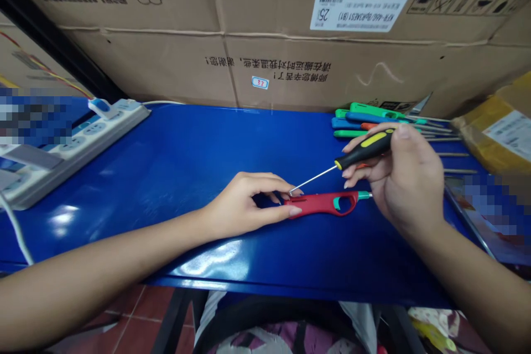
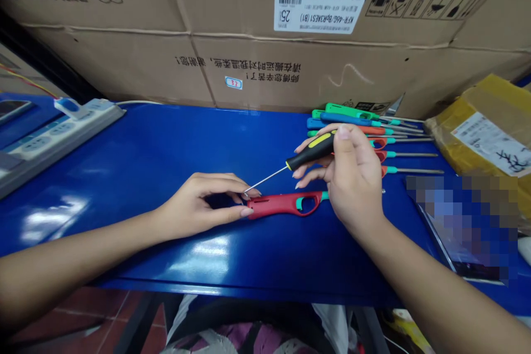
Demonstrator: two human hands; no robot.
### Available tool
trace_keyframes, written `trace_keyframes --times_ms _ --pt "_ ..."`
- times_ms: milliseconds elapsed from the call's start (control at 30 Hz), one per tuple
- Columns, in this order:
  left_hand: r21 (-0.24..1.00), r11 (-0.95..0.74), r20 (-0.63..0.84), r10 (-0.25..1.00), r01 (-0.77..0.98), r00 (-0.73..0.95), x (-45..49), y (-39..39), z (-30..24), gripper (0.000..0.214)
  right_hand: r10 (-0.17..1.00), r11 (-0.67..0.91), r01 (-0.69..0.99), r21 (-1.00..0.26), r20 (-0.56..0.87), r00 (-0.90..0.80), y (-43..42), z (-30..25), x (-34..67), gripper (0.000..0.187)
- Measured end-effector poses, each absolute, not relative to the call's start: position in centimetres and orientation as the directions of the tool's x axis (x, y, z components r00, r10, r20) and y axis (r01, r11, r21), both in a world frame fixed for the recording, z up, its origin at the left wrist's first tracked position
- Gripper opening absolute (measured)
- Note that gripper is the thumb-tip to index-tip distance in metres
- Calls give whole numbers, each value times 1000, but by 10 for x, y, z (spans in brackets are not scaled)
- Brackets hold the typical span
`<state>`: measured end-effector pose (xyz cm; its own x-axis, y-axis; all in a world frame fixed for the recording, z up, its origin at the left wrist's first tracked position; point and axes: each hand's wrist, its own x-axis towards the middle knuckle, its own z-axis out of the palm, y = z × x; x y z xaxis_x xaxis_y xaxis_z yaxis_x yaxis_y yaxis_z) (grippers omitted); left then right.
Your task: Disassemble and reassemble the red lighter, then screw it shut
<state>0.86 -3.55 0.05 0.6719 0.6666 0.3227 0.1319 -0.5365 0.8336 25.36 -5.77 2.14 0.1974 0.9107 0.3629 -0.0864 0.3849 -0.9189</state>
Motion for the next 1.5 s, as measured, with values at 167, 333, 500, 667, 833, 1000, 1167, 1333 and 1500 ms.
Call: trace_keyframes --times_ms 167,333,500,667,833,1000,1167,1333,1500 --pt "822 -555 363 687 131 630 8 -34 2 11 916 380 -107 -919 357 182 -58 19 252 23" --pt "768 -628 424 645 124 636 6 -34 1 8 907 401 -106 -910 378 183 -59 19 253 25" --pt "727 -672 448 621 141 643 6 -34 0 7 891 433 -60 -900 417 180 -59 19 253 20" --pt "667 -726 470 585 168 660 5 -34 1 8 863 474 12 -880 468 193 -62 20 251 19" --pt "631 -752 476 569 190 671 5 -34 1 9 854 473 54 -879 473 217 -65 19 249 20" --pt "585 -783 487 547 210 681 5 -33 -1 8 822 517 114 -849 529 212 -69 21 246 19" --pt "516 -818 480 523 255 704 3 -29 -4 9 714 697 221 -682 688 -130 -75 35 242 24" --pt "508 -823 498 520 252 694 1 -27 -3 11 744 668 336 -664 588 -316 -79 54 235 46" --pt "605 -780 492 526 163 694 4 -28 -2 10 804 592 422 -686 535 -259 -80 68 224 41"
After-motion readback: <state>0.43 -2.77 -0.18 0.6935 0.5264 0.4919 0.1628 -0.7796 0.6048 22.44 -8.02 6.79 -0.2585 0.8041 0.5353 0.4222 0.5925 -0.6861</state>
